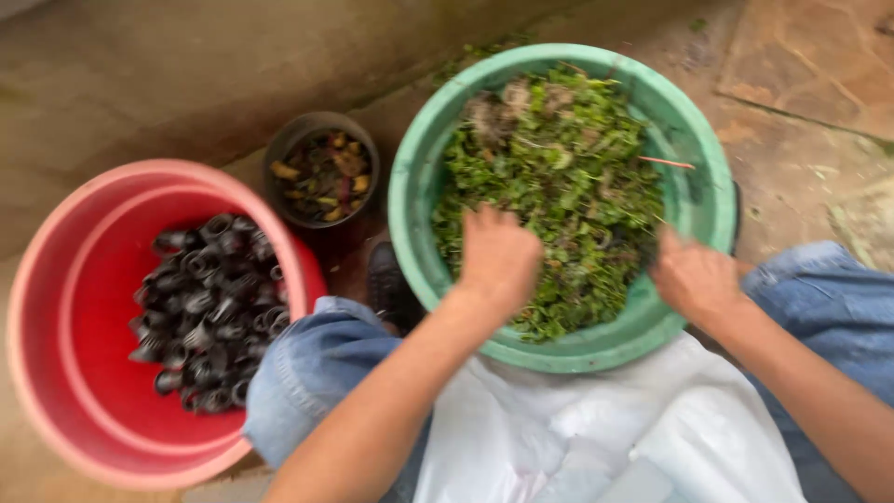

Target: Sorting and preparing plant cuttings and roots for planting into hydroponic net pots.

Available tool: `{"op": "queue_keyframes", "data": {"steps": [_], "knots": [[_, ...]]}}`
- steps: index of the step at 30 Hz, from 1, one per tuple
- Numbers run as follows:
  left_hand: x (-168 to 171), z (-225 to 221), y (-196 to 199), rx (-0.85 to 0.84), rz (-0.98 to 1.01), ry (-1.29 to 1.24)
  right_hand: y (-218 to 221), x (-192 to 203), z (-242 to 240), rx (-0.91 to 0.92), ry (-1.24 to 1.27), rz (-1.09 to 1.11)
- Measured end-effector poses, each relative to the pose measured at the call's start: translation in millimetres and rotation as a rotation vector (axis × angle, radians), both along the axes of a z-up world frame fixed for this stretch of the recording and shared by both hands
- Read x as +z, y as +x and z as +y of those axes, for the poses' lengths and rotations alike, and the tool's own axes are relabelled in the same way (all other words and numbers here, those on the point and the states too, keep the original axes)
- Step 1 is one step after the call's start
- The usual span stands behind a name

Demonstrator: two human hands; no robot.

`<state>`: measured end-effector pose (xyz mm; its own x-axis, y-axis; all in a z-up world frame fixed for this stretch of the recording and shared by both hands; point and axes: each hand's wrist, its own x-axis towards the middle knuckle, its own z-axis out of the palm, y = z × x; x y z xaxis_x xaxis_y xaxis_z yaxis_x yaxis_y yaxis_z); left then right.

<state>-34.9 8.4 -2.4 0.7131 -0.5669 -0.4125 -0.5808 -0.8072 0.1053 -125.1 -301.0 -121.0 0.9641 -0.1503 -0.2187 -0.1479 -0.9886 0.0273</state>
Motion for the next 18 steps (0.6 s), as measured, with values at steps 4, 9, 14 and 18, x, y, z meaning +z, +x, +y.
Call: {"op": "queue_keyframes", "data": {"steps": [4, 9, 14, 18], "knots": [[-43.6, -13.6, -36.8, 0.009, -0.296, -0.185, 35.6, 14.2, 10.2, -0.123, -0.036, 0.176], [-72.4, -28.6, -49.1, -0.111, 0.401, 0.006, 108.3, 140.4, 175.3, 0.075, 0.332, -0.023], [-63.3, -20.7, -27.5, -0.117, 0.093, -0.072, 116.6, 234.1, 279.7, 0.519, 0.973, -0.183], [-41.9, 18.8, -1.1, 0.088, -0.121, -0.108, 130.9, 246.6, 250.8, 0.708, 0.998, -0.322]]}}
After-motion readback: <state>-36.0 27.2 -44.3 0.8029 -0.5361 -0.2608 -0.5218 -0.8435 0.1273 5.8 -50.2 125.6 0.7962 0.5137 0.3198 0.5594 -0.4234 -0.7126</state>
